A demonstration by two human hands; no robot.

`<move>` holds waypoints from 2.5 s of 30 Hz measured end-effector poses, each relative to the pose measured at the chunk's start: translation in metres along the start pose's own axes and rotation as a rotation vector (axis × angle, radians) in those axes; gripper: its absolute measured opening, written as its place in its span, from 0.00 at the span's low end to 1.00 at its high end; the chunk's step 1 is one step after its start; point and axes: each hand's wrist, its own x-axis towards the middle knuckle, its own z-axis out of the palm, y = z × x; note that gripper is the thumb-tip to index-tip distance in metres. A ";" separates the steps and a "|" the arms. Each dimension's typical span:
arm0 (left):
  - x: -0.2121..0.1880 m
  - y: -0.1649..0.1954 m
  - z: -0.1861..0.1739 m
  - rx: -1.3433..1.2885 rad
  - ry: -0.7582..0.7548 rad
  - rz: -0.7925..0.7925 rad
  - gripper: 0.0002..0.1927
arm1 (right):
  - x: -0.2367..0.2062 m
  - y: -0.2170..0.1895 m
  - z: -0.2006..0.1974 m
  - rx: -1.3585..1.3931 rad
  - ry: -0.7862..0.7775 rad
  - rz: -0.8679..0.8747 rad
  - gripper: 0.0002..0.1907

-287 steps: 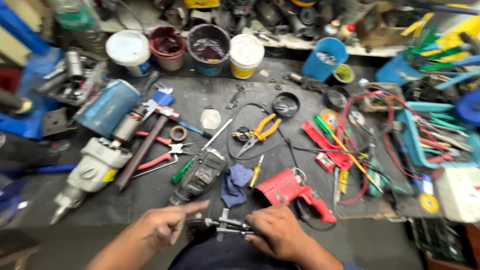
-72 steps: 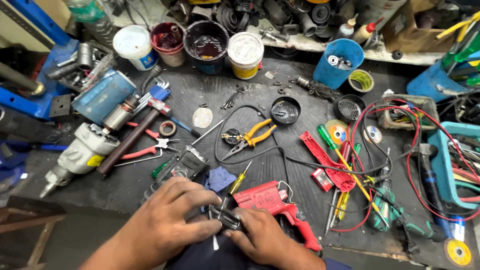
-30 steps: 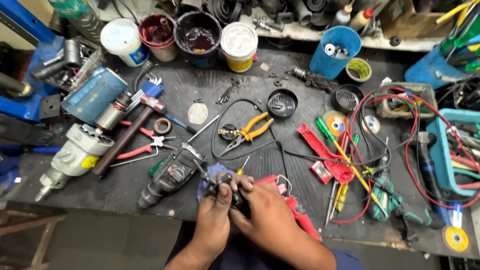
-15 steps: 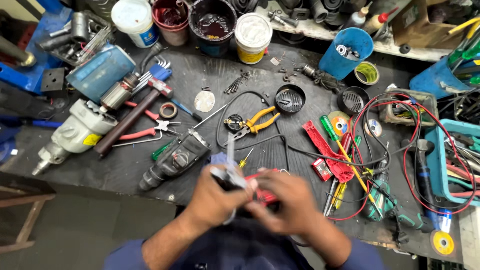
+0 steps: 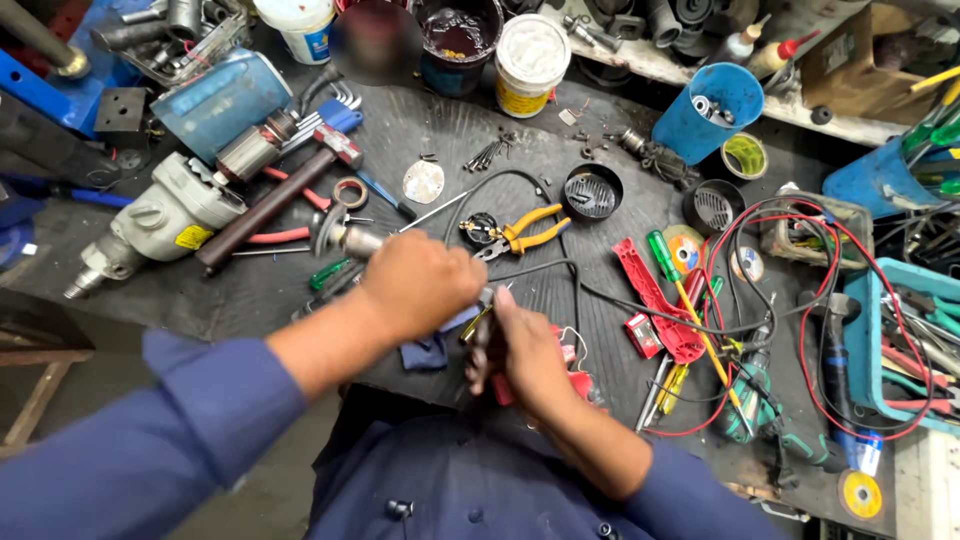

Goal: The person uses a screwdriver to unscrew and open the housing of a red rotary hammer drill on a cluttered workbench, removes internal components including the fan and motor parts, and wipes components with a blue cloth while arranging parts on the bench.

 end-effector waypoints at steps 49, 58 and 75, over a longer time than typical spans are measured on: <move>-0.075 -0.048 -0.033 -0.447 -0.407 0.566 0.04 | -0.032 0.009 0.112 0.239 0.852 -0.034 0.16; -0.065 -0.066 -0.076 -0.639 -0.432 0.236 0.12 | -0.056 -0.033 0.117 -0.794 0.766 -0.760 0.35; -0.038 -0.028 -0.031 -0.414 -0.431 -0.415 0.16 | -0.036 -0.041 0.072 -1.094 0.336 -0.636 0.19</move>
